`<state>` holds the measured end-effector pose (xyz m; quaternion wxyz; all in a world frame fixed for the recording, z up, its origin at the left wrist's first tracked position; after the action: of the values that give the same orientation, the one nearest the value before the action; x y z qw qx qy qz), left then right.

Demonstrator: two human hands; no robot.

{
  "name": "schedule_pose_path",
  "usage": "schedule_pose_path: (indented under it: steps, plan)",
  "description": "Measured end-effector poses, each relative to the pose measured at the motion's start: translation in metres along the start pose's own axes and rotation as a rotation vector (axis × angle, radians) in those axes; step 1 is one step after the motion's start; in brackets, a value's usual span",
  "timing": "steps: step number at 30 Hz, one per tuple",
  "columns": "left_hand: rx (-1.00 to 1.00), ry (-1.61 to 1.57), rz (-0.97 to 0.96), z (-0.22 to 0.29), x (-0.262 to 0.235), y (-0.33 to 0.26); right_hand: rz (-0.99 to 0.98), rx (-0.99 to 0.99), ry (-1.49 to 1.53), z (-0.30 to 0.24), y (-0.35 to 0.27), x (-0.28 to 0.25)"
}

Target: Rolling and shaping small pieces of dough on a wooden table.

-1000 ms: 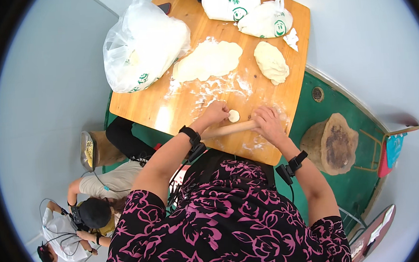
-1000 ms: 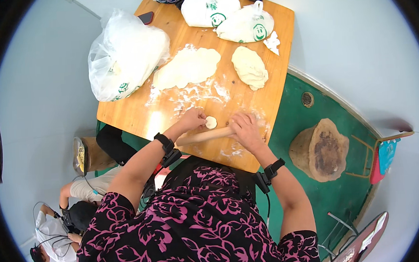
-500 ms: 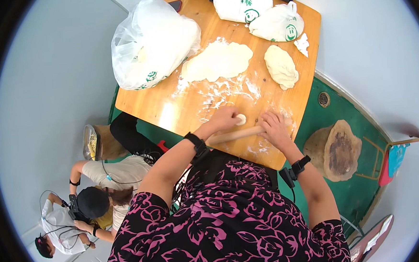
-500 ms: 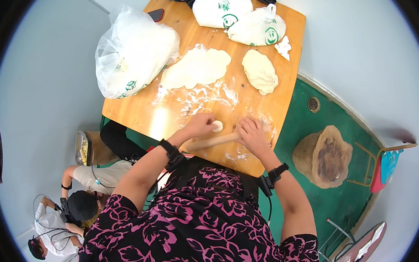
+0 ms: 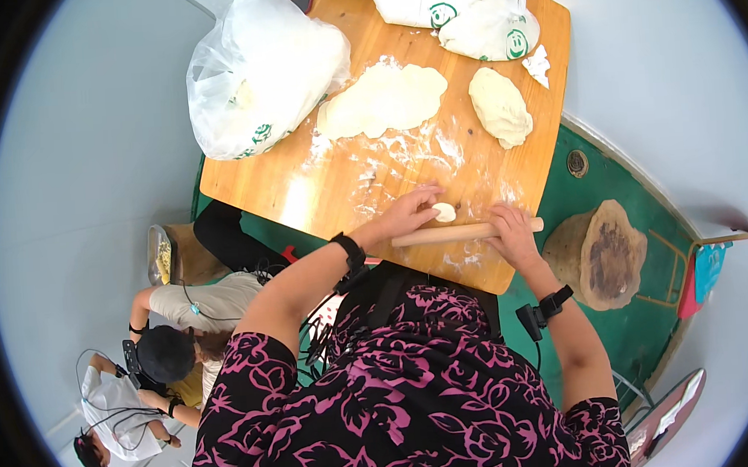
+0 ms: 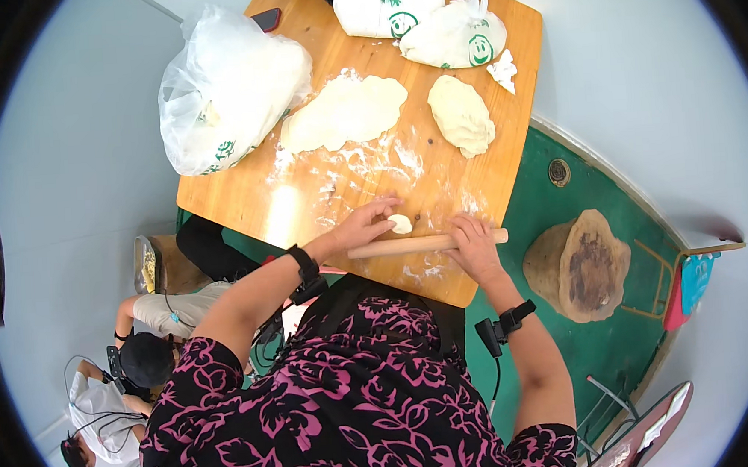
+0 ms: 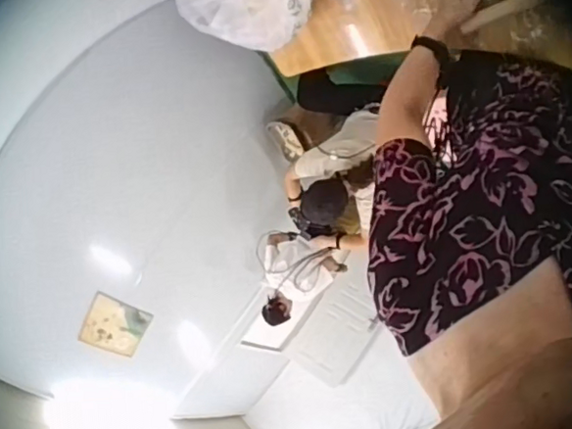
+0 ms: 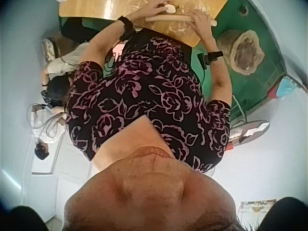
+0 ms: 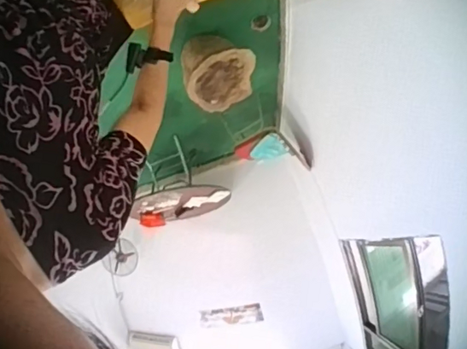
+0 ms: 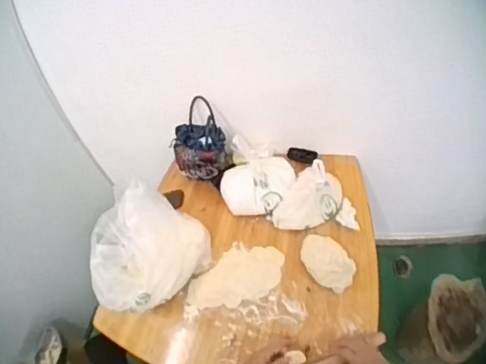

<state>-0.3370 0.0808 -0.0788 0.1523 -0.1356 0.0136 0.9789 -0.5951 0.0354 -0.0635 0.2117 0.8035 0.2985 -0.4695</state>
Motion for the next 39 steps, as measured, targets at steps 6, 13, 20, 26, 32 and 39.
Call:
schedule_pose_path:
  steps: [6, 13, 20, 26, 32, 39]
  plan:
    - [-0.254, -0.363, -0.145, 0.002, -0.021, 0.022, -0.001, -0.022, -0.002, -0.001, -0.003, -0.013]
    - [-0.575, -0.964, 0.199, -0.030, -0.047, 0.002, -0.029, -0.046, 0.030, -0.015, 0.009, -0.003]
    - [-0.770, -0.789, -0.222, -0.021, -0.005, 0.007, -0.044, -0.059, 0.051, -0.016, 0.007, -0.017]
    - [-0.828, -0.500, -0.159, -0.014, -0.069, 0.005, -0.040, -0.055, 0.034, -0.012, 0.005, -0.018]
    - [-0.741, -0.359, -0.304, -0.003, -0.028, 0.028, -0.023, -0.069, 0.057, -0.012, 0.018, -0.014]
    - [-0.654, 0.025, -0.216, -0.001, -0.024, 0.029, -0.038, -0.096, -0.047, -0.008, 0.038, 0.008]
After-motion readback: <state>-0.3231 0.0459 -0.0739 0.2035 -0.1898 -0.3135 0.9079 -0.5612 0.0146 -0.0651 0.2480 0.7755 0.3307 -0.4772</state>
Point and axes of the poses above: each hand's wrist, its own y-axis towards the middle knuckle, its own x-axis out of the palm, z = x × y, the point moved 1 cm from there along y, towards the middle knuckle, and after that the axes turned 8 degrees about x, right-handed, at the moved point
